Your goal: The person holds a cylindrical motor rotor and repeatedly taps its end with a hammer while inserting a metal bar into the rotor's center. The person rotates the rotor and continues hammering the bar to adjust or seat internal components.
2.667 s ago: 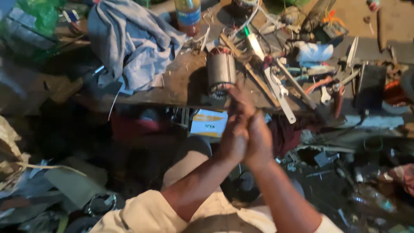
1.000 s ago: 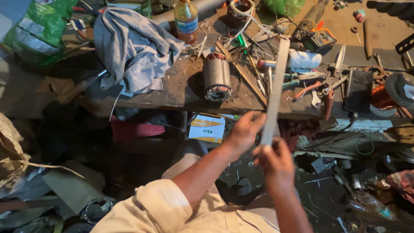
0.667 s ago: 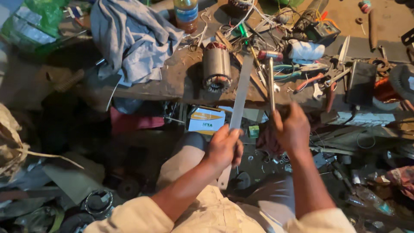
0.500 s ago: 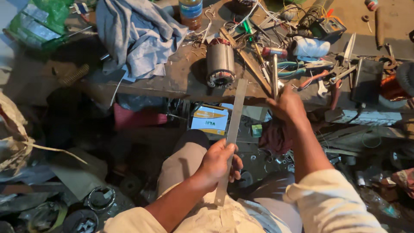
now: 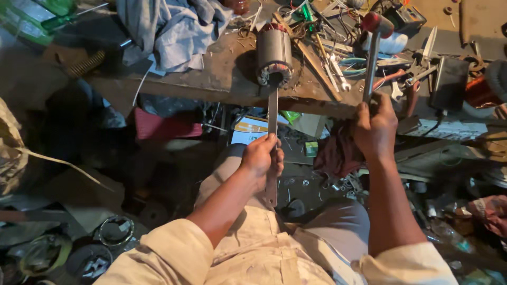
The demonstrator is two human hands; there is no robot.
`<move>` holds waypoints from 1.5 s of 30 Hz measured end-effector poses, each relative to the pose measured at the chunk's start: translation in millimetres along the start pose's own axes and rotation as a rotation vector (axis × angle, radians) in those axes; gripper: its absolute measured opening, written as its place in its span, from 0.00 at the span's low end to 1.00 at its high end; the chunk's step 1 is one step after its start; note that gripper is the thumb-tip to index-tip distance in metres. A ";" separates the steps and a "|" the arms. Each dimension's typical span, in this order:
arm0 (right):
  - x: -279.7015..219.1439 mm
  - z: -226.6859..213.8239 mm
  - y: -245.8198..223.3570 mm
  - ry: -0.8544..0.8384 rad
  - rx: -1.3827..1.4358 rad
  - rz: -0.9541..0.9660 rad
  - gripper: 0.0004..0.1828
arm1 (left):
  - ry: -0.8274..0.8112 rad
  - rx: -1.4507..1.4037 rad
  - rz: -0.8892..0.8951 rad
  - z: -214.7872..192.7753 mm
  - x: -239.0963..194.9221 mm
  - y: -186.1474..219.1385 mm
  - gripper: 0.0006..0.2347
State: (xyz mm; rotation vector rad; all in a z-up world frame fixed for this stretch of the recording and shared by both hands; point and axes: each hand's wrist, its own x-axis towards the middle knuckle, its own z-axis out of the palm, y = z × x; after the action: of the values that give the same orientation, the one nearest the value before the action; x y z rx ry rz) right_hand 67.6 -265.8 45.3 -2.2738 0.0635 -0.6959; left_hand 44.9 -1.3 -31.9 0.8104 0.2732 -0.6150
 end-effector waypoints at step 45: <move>-132.9 12.1 -65.9 -0.202 0.122 0.011 0.36 | -0.152 -0.276 -0.035 5.3 -33.5 -21.7 0.10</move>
State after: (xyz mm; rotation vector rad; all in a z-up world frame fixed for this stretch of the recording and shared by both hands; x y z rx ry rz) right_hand -49.9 -177.7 21.2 -2.2118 -0.0614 -0.4483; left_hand 5.1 -3.1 -26.0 0.4913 0.2277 -0.6521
